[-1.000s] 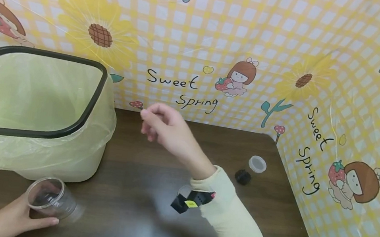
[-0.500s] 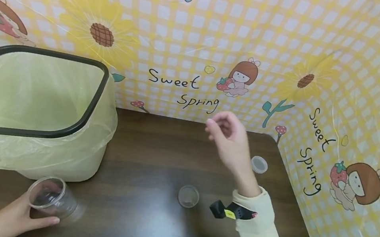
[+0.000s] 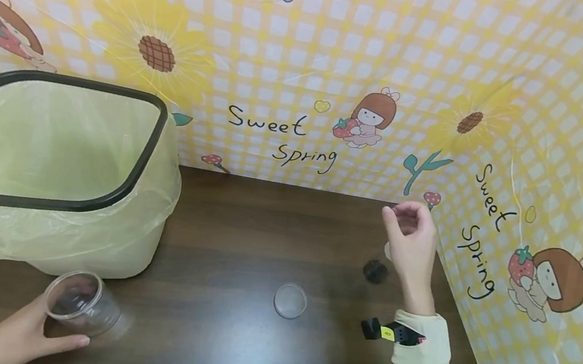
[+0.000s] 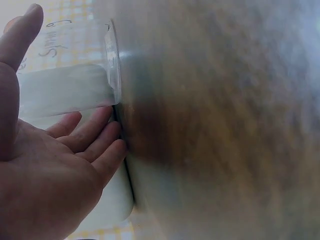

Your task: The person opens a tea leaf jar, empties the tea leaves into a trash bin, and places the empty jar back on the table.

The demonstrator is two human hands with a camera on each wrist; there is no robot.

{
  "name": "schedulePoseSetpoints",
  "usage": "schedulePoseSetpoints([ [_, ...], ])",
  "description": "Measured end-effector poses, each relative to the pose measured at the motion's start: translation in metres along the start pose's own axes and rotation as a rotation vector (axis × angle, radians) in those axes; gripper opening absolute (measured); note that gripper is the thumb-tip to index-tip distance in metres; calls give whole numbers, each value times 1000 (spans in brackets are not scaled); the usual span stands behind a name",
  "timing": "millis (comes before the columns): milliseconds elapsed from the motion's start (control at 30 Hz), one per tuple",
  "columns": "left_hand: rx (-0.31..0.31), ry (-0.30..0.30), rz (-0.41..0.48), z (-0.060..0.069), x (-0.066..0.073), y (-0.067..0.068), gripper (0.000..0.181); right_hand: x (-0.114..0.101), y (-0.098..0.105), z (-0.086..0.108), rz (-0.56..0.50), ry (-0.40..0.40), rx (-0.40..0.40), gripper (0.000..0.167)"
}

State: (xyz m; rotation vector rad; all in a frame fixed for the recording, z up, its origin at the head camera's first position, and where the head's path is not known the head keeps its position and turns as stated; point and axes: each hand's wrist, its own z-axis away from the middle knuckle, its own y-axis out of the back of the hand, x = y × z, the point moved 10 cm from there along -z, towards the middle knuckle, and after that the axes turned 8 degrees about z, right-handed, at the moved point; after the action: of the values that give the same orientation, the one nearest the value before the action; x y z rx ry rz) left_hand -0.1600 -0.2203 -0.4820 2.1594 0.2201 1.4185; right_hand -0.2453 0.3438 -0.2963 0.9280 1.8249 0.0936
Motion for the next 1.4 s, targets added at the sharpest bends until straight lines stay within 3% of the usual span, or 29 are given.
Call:
schedulePoseSetpoints([
  [300, 17, -18, 0, 4, 2, 7, 105, 60, 6, 6, 285, -44, -14, 41],
  [567, 41, -64, -10, 7, 13, 22, 98, 110, -6, 17, 348, -156, -144, 70],
  [700, 43, -139, 1, 6, 24, 32, 95, 127, -11, 24, 368, -212, -183, 81],
  [833, 30, -215, 2, 5, 38, 41, 93, 136, -15, 30, 395, -247, -209, 83],
  [933, 34, -238, -16, 4, 47, 46, 91, 140, -17, 33, 410, -254, -211, 81],
  [1167, 128, -188, -62, 7, 59, 61, 88, 140, -19, 37, 386, -252, -174, 73],
  [1400, 241, -144, -106, 9, 78, 79, 69, 140, -18, 38, 375, -256, -156, 70],
])
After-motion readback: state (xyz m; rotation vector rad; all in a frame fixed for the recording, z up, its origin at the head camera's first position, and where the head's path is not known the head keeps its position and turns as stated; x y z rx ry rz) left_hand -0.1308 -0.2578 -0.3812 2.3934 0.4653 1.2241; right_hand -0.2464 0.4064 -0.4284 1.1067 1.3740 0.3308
